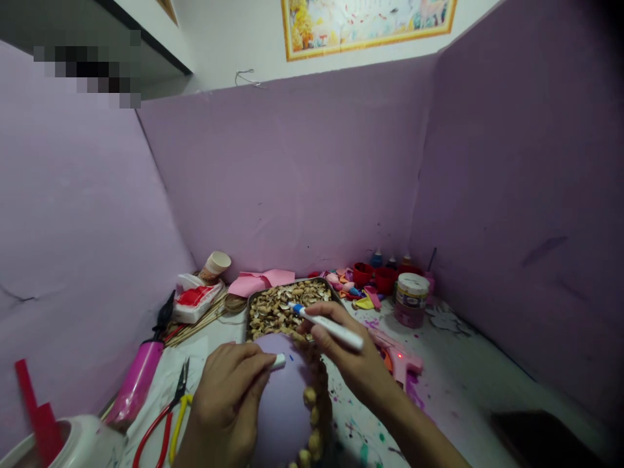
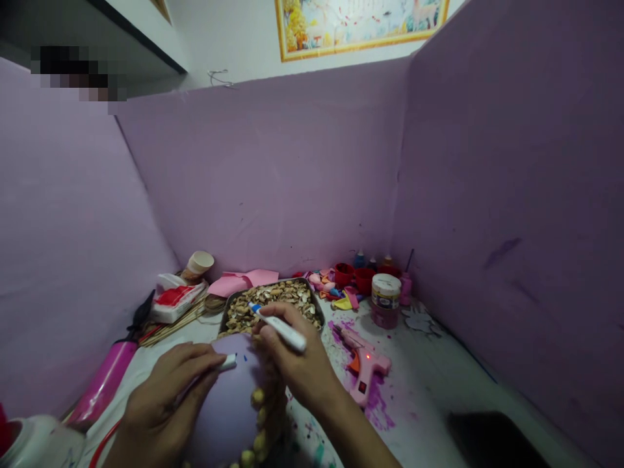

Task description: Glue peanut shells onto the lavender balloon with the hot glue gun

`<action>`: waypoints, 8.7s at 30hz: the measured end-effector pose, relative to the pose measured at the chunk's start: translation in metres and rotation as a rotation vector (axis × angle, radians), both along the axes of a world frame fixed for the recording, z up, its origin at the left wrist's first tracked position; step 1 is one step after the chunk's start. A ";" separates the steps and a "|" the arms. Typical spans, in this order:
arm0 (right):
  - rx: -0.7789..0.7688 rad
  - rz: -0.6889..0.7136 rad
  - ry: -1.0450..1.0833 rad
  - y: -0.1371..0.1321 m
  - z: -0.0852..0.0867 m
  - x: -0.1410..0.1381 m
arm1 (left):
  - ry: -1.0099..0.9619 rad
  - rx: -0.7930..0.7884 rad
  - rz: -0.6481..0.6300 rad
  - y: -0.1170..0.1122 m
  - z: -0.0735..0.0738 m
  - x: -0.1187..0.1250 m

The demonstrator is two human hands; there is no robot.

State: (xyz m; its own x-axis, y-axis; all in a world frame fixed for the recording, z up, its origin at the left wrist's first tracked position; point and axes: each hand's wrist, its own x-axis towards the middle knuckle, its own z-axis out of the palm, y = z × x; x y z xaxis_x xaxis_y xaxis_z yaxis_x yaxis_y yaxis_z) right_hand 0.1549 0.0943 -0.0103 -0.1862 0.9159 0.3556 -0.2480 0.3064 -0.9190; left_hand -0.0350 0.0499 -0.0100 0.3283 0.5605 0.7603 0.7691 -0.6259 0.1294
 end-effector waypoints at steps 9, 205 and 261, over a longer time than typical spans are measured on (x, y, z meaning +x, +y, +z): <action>0.077 0.019 -0.192 0.000 -0.002 0.001 | -0.031 -0.015 0.006 -0.001 -0.001 0.002; 0.217 -0.175 -0.490 -0.017 -0.014 -0.017 | -0.938 -0.558 -0.123 -0.017 0.041 0.000; 0.283 -0.150 -0.520 -0.018 -0.013 -0.015 | -0.896 -0.520 -0.108 -0.020 0.045 0.002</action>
State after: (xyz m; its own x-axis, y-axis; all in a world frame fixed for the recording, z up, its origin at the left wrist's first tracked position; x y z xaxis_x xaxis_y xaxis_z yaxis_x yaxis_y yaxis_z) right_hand 0.1403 0.0765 -0.0238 -0.2775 0.8285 0.4864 0.2762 0.5537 -0.7856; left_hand -0.0334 0.0298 0.0349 -0.1696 0.8902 0.4229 0.2014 -0.3888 0.8991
